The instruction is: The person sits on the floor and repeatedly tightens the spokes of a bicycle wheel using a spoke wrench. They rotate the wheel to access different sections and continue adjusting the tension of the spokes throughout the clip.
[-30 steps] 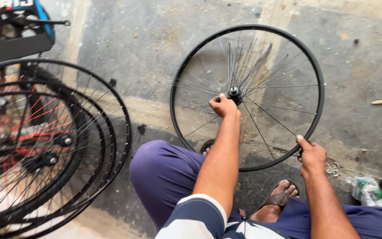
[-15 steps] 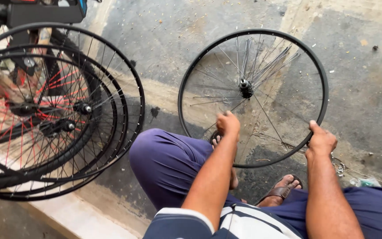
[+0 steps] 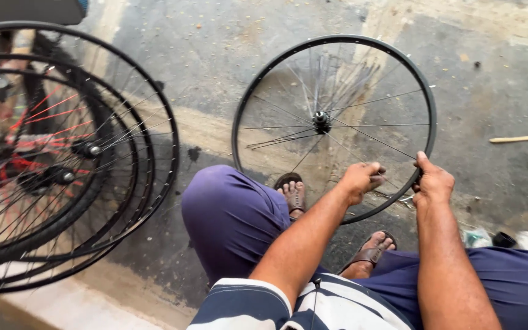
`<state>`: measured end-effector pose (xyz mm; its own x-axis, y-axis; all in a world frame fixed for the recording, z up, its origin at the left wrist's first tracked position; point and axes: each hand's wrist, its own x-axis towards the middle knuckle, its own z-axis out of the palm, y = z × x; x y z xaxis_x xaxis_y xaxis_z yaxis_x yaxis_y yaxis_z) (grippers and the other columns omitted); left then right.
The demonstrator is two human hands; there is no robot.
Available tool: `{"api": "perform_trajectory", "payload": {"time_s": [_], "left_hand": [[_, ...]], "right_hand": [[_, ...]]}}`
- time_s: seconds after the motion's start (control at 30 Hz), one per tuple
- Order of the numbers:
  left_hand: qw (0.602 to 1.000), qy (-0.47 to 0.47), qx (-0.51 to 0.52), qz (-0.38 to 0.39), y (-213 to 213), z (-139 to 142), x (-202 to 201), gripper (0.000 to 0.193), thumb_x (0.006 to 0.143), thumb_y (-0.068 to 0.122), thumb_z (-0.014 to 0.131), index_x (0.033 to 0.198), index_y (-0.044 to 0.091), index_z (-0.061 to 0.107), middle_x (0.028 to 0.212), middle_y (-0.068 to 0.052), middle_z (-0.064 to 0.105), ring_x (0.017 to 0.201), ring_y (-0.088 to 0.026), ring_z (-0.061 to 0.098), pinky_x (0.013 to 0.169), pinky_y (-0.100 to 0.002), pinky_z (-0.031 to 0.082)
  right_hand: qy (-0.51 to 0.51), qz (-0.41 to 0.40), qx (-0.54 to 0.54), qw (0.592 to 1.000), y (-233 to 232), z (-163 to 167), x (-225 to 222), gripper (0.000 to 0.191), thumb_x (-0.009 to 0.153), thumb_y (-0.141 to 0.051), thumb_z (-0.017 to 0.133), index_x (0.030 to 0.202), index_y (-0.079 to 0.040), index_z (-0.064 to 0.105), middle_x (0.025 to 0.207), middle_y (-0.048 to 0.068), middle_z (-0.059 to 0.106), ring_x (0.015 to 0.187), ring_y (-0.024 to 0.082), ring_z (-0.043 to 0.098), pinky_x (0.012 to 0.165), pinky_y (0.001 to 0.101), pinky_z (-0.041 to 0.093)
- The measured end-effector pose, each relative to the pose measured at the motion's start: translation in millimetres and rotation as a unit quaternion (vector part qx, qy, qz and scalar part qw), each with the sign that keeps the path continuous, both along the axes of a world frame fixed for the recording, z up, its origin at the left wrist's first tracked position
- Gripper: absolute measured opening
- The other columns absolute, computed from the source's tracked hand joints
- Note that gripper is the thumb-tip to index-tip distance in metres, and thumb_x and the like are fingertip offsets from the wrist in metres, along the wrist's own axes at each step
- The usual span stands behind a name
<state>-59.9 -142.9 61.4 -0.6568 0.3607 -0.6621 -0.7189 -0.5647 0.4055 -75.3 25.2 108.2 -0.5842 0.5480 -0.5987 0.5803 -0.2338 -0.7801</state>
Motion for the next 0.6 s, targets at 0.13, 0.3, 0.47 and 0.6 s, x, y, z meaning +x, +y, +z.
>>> {"api": "perform_trajectory", "payload": {"time_s": [0.13, 0.3, 0.47, 0.6], "left_hand": [[0.910, 0.125, -0.347, -0.188, 16, -16, 10, 0.027, 0.103, 0.025, 0.065, 0.107, -0.001, 0.067, 0.106, -0.023, 0.072, 0.086, -0.029, 0.067, 0.067, -0.038, 0.050], [0.988, 0.046, 0.048, -0.136, 25, -27, 9, 0.022, 0.107, 0.022, 0.051, 0.106, 0.000, 0.049, 0.101, -0.024, 0.071, 0.082, -0.032, 0.075, 0.066, -0.043, 0.063], [0.995, 0.040, 0.005, -0.091, 49, -32, -7, 0.025, 0.105, 0.025, 0.054, 0.112, 0.001, 0.052, 0.100, -0.016, 0.070, 0.077, -0.028, 0.073, 0.060, -0.041, 0.059], [0.980, 0.115, -0.139, -0.080, 62, -34, -18, 0.029, 0.106, 0.028, 0.060, 0.112, 0.000, 0.064, 0.095, -0.013, 0.076, 0.077, -0.019, 0.072, 0.066, -0.034, 0.058]], "right_hand": [[0.016, 0.021, 0.023, 0.999, 12, 6, -24, 0.030, 0.089, -0.028, 0.086, 0.079, -0.006, 0.068, 0.064, 0.002, 0.057, 0.044, 0.014, 0.044, 0.040, 0.0307, 0.029], [0.032, 0.047, 0.010, 0.998, 31, 4, -58, 0.027, 0.096, -0.026, 0.084, 0.086, -0.006, 0.069, 0.070, 0.000, 0.056, 0.050, 0.012, 0.042, 0.044, 0.0295, 0.030], [0.077, 0.060, -0.037, 0.995, 67, 14, -46, 0.014, 0.094, -0.007, 0.069, 0.108, -0.005, 0.070, 0.088, 0.005, 0.065, 0.072, 0.014, 0.061, 0.061, 0.0275, 0.052], [0.091, 0.094, -0.095, 0.987, 78, 38, -6, 0.017, 0.091, 0.007, 0.059, 0.106, 0.002, 0.065, 0.103, 0.015, 0.071, 0.087, 0.022, 0.071, 0.081, 0.0294, 0.061]]}}
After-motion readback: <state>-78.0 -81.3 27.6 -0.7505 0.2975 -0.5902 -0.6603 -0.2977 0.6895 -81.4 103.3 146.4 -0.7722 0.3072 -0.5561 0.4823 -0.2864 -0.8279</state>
